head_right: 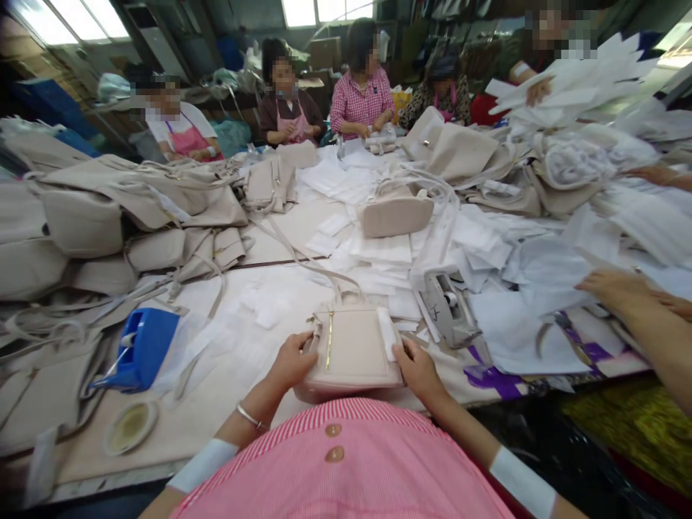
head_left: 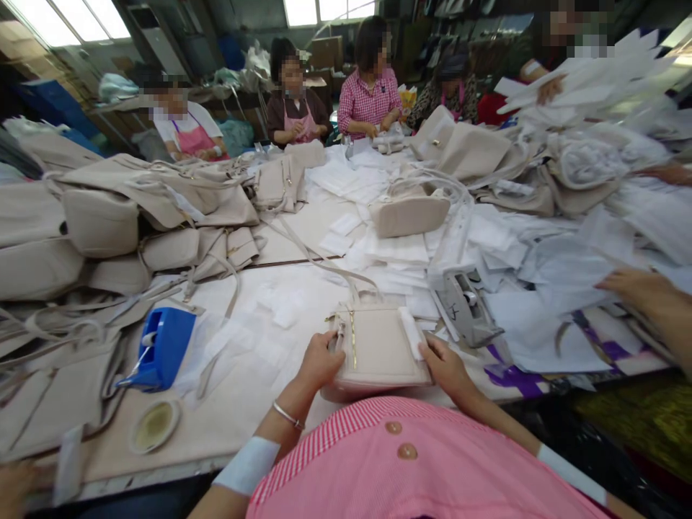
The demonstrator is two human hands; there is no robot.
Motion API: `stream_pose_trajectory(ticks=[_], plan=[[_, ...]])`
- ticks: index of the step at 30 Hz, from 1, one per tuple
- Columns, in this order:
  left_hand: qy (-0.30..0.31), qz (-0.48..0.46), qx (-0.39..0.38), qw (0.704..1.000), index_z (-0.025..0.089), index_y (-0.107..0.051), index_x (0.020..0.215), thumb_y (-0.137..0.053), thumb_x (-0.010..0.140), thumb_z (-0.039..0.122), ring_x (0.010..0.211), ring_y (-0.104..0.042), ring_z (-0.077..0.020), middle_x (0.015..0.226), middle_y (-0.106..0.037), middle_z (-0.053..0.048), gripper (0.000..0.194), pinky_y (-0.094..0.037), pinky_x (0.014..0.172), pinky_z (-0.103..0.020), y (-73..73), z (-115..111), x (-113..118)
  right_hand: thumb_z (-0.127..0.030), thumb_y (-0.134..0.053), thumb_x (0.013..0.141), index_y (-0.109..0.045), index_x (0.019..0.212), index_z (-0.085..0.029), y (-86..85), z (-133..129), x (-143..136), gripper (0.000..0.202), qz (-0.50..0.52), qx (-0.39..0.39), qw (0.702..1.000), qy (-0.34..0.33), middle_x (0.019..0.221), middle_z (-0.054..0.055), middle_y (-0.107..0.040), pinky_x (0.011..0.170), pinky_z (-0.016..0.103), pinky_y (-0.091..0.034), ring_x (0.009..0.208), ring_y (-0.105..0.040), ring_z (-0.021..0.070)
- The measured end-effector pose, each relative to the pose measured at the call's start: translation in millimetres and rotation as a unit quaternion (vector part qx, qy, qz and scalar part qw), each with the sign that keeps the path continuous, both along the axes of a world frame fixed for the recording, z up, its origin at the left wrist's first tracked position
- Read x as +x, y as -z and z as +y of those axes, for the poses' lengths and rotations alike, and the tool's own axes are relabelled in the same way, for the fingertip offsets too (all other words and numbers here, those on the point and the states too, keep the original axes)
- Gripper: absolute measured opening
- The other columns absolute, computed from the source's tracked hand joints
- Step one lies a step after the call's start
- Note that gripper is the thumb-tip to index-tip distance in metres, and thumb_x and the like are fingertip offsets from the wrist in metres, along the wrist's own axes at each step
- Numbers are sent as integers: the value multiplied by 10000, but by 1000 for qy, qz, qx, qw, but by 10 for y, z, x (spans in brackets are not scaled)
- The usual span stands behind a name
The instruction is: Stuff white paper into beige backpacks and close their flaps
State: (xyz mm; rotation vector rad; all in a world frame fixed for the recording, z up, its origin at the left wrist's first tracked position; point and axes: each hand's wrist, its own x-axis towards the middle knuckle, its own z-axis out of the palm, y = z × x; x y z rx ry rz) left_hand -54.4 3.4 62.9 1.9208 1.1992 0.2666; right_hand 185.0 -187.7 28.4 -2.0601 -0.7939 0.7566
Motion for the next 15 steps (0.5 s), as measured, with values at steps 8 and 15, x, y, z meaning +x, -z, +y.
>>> stream_pose_trajectory(ticks=[8,15], plan=[[58,-192,-124,972,165,-604,1097,-509,804,186,817,-648,-152,913,-696,-55,309,-521,809,-313,-271,-45,227,-345,-518,884,-685,960,-173,-580,364,-225,252,-96,107,975,-170,983,108,-668,848,367,-461,918,-596,219],[108,-177,-224,952,144,-643,920,-575,832,333,606,-560,-113,709,-643,-22,219,-464,596,-231,-521,2,361,-393,-715,732,-624,1122,-151,-746,1007,-455,468,252,153,940,-174,920,41,-656,569,220,-411,614,-511,85]])
